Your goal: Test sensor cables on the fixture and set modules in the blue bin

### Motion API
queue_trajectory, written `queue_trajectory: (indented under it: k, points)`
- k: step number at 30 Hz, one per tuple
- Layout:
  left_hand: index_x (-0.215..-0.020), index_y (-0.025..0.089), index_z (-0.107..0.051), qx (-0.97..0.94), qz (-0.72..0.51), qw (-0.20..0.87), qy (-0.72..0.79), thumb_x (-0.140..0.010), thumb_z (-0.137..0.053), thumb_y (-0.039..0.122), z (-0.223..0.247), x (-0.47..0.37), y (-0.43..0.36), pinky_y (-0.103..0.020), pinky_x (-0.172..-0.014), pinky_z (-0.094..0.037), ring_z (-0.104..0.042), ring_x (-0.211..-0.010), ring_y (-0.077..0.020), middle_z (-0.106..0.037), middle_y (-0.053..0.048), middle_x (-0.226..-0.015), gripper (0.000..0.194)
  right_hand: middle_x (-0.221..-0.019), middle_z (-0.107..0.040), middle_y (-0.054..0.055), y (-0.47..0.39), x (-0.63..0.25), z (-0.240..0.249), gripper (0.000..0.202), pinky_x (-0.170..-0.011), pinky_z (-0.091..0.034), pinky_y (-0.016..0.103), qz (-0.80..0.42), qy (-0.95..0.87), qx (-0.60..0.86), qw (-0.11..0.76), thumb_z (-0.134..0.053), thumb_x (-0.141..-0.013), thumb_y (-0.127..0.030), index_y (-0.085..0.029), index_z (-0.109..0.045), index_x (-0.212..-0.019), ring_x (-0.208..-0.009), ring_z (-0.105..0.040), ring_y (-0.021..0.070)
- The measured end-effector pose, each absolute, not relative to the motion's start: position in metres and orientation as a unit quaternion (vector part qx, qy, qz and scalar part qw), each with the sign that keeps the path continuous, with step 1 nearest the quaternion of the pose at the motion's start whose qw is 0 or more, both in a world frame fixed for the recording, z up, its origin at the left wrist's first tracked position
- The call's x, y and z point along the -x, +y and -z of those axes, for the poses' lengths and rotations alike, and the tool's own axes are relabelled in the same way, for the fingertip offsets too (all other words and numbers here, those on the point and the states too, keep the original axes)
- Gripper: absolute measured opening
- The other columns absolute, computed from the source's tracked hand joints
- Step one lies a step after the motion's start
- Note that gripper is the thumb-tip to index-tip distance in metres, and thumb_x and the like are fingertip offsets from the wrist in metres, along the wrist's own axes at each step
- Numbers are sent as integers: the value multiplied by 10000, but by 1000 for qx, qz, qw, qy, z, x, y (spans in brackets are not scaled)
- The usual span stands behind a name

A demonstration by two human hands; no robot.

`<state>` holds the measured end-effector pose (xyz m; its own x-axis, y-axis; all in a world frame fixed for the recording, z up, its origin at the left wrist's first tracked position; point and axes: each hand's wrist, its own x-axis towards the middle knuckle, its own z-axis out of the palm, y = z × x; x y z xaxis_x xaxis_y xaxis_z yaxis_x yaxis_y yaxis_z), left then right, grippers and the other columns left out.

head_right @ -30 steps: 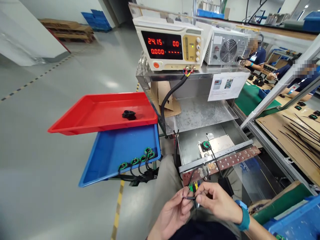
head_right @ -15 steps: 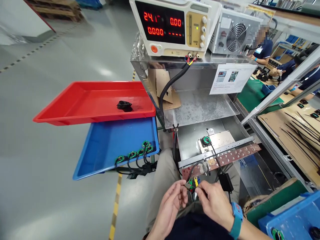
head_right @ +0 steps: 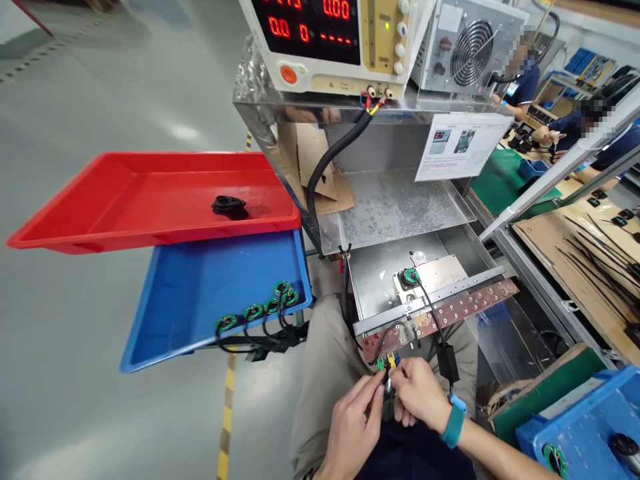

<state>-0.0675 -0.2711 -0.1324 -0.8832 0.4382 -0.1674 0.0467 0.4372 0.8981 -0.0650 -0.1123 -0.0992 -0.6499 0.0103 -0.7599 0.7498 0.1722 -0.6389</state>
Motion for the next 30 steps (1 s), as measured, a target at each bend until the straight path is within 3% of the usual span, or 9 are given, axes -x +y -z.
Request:
queue_trajectory:
  k: [13,20,27,30]
  points:
    - [-1321,221,-660,-162,-482,199,838,-997,-418,278,136,73,-275,-340,-904,-489,-673,-1069,-264,-712,-123,-1180,408,-452,-586,24,-129,67,108,564,-281,-318,163,686,589,-290,313,-537,-745,-740,-179,-479,-753,-301,-468,101]
    - [-1308,260,-675,-125,-529,200,816,-960,-505,297,144,73,-278,-365,-923,-514,-676,-1075,-293,-714,-129,-1199,389,-454,-576,46,-130,72,112,582,-278,-327,166,689,591,-276,315,-534,-763,-732,-158,-513,-670,-301,-461,96]
    - [-1336,280,-658,-153,-526,132,826,-964,-493,338,201,63,-281,-343,-914,-549,-699,-1065,-281,-714,-119,-1234,411,-471,-564,55,-130,72,120,543,-286,-318,196,673,599,-267,342,-474,-808,-693,-171,-512,-663,-307,-455,114]
    - [-1301,288,-686,-152,-521,97,834,-945,-517,345,223,60,-279,-326,-833,-575,-719,-1006,-281,-737,-112,-1182,398,-506,-512,7,-127,71,131,487,-374,-312,167,661,650,-253,277,-543,-794,-629,-167,-495,-649,-401,-443,70]
